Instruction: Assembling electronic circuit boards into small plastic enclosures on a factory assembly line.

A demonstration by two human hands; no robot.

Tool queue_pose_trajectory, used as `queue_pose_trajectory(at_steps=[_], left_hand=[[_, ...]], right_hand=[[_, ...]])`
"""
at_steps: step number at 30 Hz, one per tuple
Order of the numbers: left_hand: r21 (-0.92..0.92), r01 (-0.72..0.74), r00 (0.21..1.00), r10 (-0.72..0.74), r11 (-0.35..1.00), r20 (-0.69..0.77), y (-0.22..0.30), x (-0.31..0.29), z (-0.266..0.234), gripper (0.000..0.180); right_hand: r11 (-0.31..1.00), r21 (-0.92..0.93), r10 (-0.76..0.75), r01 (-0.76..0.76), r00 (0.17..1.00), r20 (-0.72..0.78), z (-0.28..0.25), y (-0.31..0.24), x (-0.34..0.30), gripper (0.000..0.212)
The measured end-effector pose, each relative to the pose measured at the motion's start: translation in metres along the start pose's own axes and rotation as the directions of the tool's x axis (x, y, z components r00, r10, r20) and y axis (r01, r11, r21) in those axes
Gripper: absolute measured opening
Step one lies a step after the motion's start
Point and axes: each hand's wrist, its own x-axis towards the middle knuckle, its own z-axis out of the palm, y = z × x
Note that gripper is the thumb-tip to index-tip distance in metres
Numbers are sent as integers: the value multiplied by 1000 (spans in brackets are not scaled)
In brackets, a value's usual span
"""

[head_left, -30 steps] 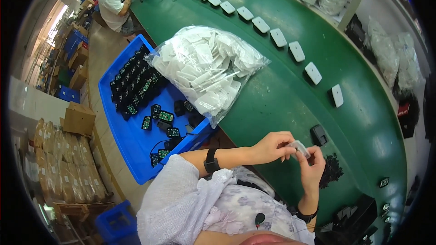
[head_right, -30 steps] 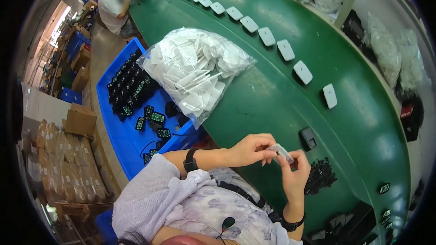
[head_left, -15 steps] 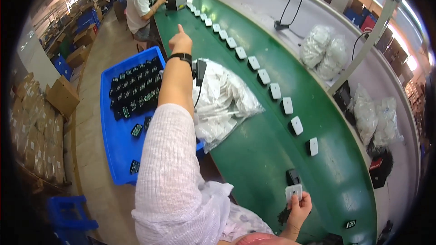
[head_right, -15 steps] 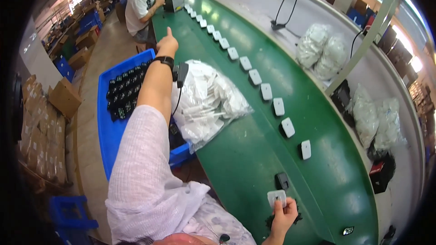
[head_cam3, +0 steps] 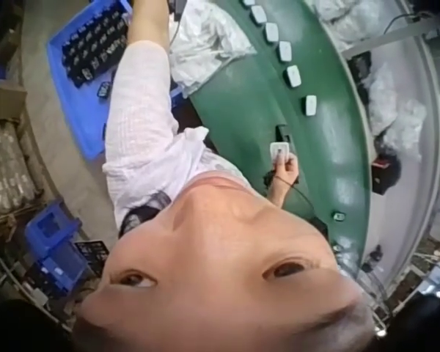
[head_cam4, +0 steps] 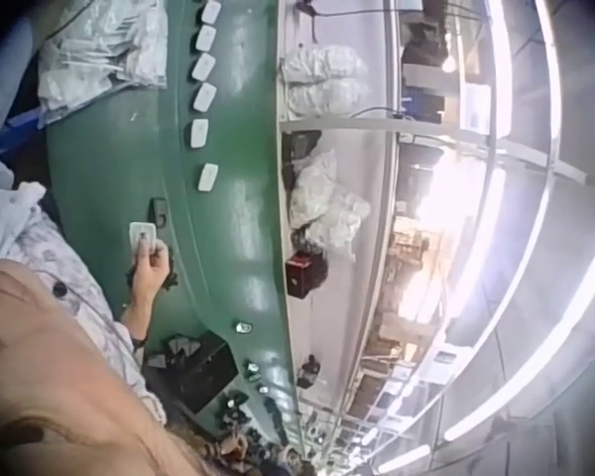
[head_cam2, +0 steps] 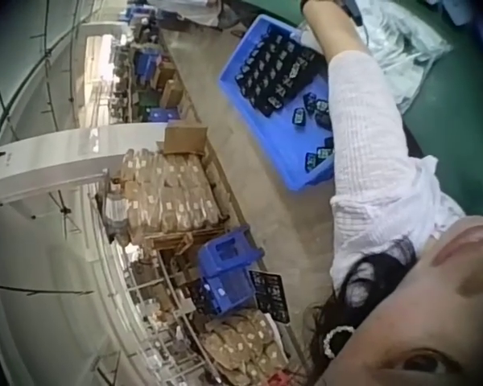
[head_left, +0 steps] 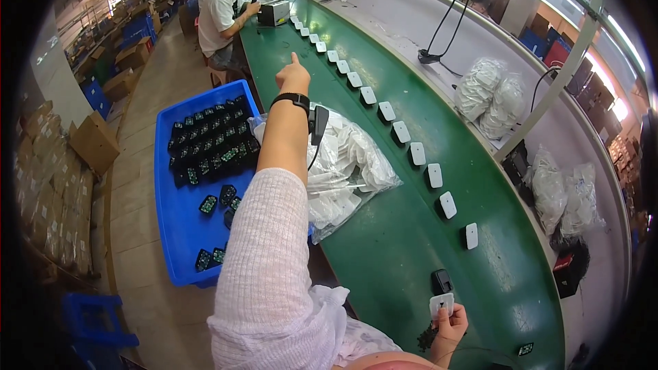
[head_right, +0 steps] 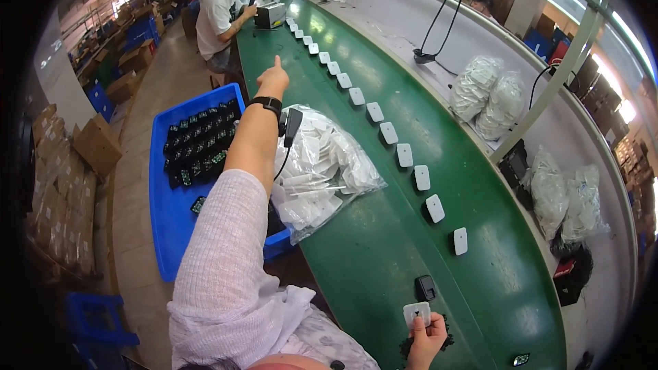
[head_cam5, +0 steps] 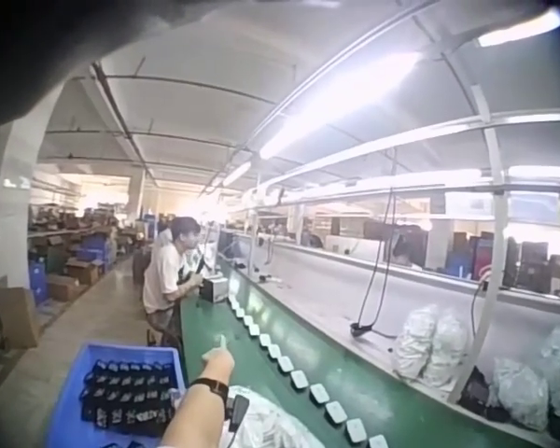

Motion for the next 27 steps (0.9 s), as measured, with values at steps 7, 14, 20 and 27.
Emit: queue_pose_trajectory(at_steps=[7, 14, 20, 27], left_hand=[[18, -2, 1000, 3, 1000, -20, -7, 5, -13, 85], [-318, -311, 951, 289, 896, -114, 0, -10, -18, 66], [-893, -256, 132, 901, -371, -413, 14, -282, -39, 44], [-457, 559, -162, 450, -692, -878, -19, -405, -98, 19]], right_hand=[[1000, 7, -9, 9, 1000, 16, 8, -5, 0, 15], [998, 60, 0, -2, 1000, 31, 11, -6, -1, 14], [998, 49, 41, -42, 999, 12, 12, 2, -2, 15], [997, 74, 23, -27, 998, 61, 9, 14, -7, 15]])
